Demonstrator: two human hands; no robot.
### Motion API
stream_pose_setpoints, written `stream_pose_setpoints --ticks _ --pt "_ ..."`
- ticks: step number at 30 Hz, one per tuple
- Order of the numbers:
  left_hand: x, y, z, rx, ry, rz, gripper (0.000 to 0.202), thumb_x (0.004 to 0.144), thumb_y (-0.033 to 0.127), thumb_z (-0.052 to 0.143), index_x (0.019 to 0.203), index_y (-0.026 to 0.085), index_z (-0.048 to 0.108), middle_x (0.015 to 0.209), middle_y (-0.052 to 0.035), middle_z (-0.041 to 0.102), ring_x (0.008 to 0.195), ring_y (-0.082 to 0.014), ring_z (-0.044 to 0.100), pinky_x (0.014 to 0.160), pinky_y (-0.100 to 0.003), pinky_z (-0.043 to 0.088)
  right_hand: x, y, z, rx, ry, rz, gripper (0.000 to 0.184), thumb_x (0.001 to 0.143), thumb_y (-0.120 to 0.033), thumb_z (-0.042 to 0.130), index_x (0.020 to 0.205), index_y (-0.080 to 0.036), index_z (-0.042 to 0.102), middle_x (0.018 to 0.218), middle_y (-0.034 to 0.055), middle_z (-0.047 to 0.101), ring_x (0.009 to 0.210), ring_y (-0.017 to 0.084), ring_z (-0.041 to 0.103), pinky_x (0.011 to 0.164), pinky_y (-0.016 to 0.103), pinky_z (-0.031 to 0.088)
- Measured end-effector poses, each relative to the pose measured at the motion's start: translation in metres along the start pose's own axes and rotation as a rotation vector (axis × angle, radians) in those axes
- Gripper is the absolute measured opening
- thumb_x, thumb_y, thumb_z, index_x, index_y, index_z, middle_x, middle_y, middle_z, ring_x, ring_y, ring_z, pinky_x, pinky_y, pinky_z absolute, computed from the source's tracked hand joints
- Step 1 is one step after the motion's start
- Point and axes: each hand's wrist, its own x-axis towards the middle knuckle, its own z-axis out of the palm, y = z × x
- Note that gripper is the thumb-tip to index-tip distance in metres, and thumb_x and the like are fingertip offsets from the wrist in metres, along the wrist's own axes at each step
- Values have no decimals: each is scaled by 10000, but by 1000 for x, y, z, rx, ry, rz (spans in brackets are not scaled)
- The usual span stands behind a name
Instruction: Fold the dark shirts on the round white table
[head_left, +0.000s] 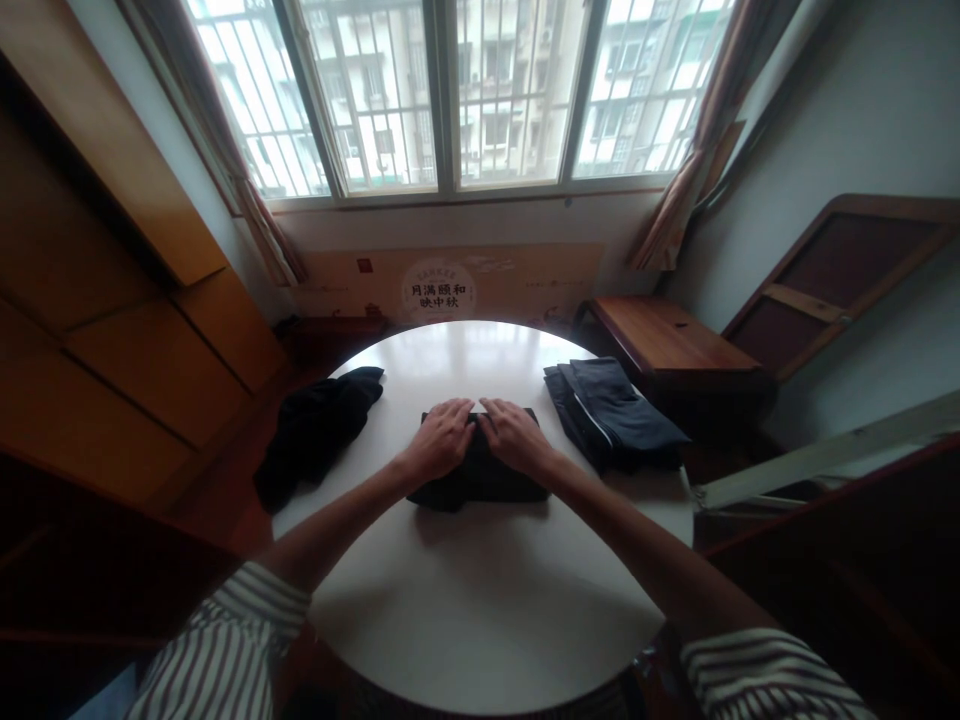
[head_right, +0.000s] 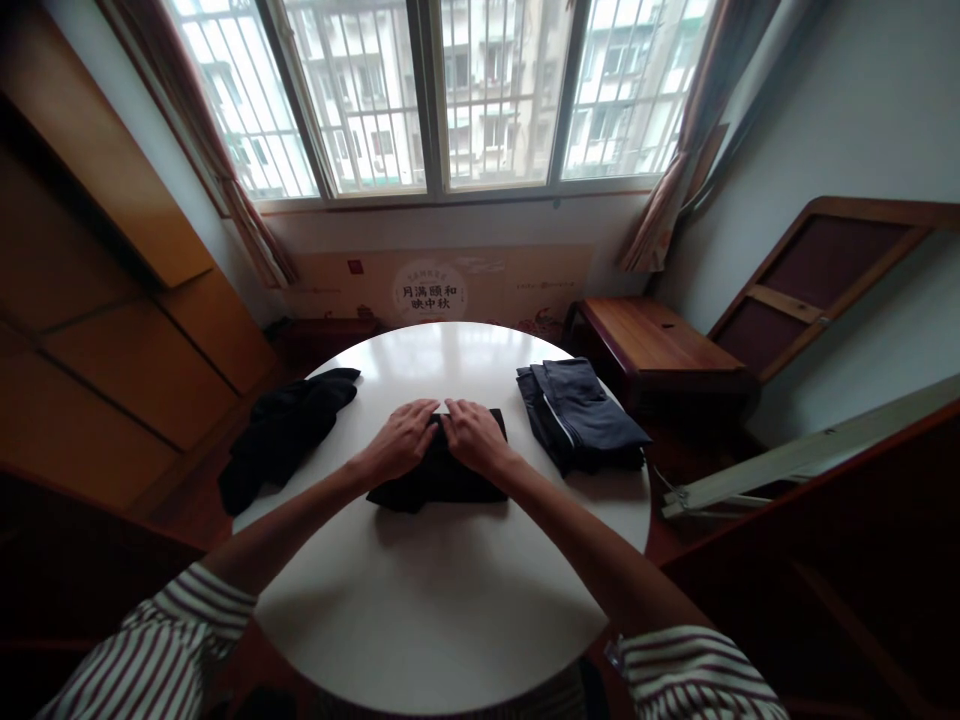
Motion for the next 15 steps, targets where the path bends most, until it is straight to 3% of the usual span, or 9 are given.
stream_pose_setpoints --ticks 4,9,12,15 --pt "-15 -9 26 201 -148 -66 549 1014 406 319 1480 125 384 1516 -149 417 1431 -331 306 1152 -552 251 -8 16 29 -106 -90 86 569 1011 -509 317 1451 -176 454 1489 129 467 1370 301 393 1137 492 248" --pt "-37 -20 27 167 -197 -212 677 1001 539 271 1535 123 265 1606 -149 228 1472 -360 187 1124 -550 289 -22 46 37 -107 -158 227 654 1007 -552 226 1501 -148 370 1549 120 379 1440 314 274 1138 516 247" --pt "-31 -24 21 145 -226 -230 698 987 591 271 1518 139 301 1592 -164 261 1467 -358 205 1124 -564 264 -16 52 29 -102 -221 228 686 996 -583 222 1488 -135 387 1539 143 389 1432 343 282 1143 500 240" --pt "-13 -43 12 54 -228 -246 652 986 584 291 1442 140 431 1518 -179 399 1422 -339 315 1119 -506 286 0 58 11 -79 -277 170 723 952 -634 355 1445 -112 442 1458 192 472 1359 362 395 1124 467 280"
